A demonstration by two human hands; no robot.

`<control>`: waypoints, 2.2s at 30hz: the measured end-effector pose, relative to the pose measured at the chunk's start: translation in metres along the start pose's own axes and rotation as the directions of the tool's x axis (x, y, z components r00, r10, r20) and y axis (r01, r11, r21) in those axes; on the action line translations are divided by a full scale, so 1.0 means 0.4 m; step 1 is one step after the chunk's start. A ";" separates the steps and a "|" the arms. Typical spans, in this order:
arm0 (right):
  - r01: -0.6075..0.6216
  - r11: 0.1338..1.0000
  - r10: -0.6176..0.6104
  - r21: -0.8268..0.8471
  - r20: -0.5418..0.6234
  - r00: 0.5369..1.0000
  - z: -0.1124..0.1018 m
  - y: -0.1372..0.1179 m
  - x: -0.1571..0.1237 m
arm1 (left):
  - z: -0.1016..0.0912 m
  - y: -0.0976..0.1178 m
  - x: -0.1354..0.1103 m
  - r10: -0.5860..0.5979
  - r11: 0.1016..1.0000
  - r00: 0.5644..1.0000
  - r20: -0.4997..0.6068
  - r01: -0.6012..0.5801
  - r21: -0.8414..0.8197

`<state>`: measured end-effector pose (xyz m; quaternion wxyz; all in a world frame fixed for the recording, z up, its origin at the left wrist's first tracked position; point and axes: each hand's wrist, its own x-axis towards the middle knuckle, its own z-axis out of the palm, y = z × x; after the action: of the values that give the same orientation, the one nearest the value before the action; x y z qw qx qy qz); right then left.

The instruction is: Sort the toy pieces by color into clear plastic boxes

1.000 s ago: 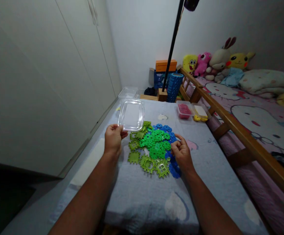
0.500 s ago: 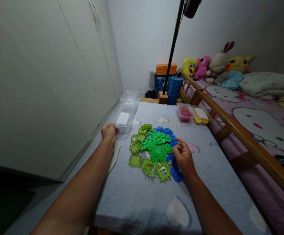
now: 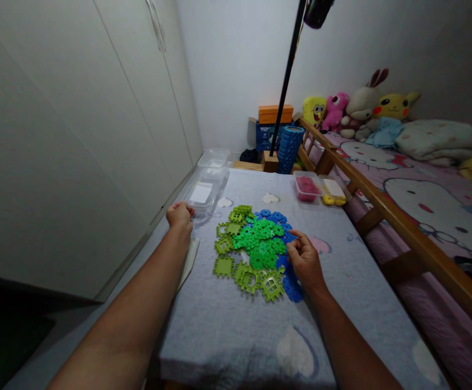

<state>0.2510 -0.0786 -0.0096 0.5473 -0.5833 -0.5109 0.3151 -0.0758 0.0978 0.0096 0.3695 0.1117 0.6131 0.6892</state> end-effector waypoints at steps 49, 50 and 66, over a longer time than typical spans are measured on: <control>0.237 0.802 -0.215 -0.549 0.104 0.971 -0.018 0.109 0.033 | 0.076 -0.162 -0.299 -0.021 0.034 0.491 0.871 -0.870 0.491; 0.219 0.819 -0.189 -0.531 0.110 0.976 -0.023 0.108 0.039 | 0.077 -0.162 -0.304 -0.041 0.045 0.461 0.886 -0.885 0.463; 0.168 0.671 -0.237 -0.722 0.006 0.972 -0.090 0.090 0.441 | -0.086 -0.098 -0.417 -0.086 0.213 0.098 0.991 -0.970 0.114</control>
<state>0.3426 0.0804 -0.0032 0.3296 -0.7032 -0.6300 0.0022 0.0351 -0.0372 0.0156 0.2119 0.8589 0.4334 0.1721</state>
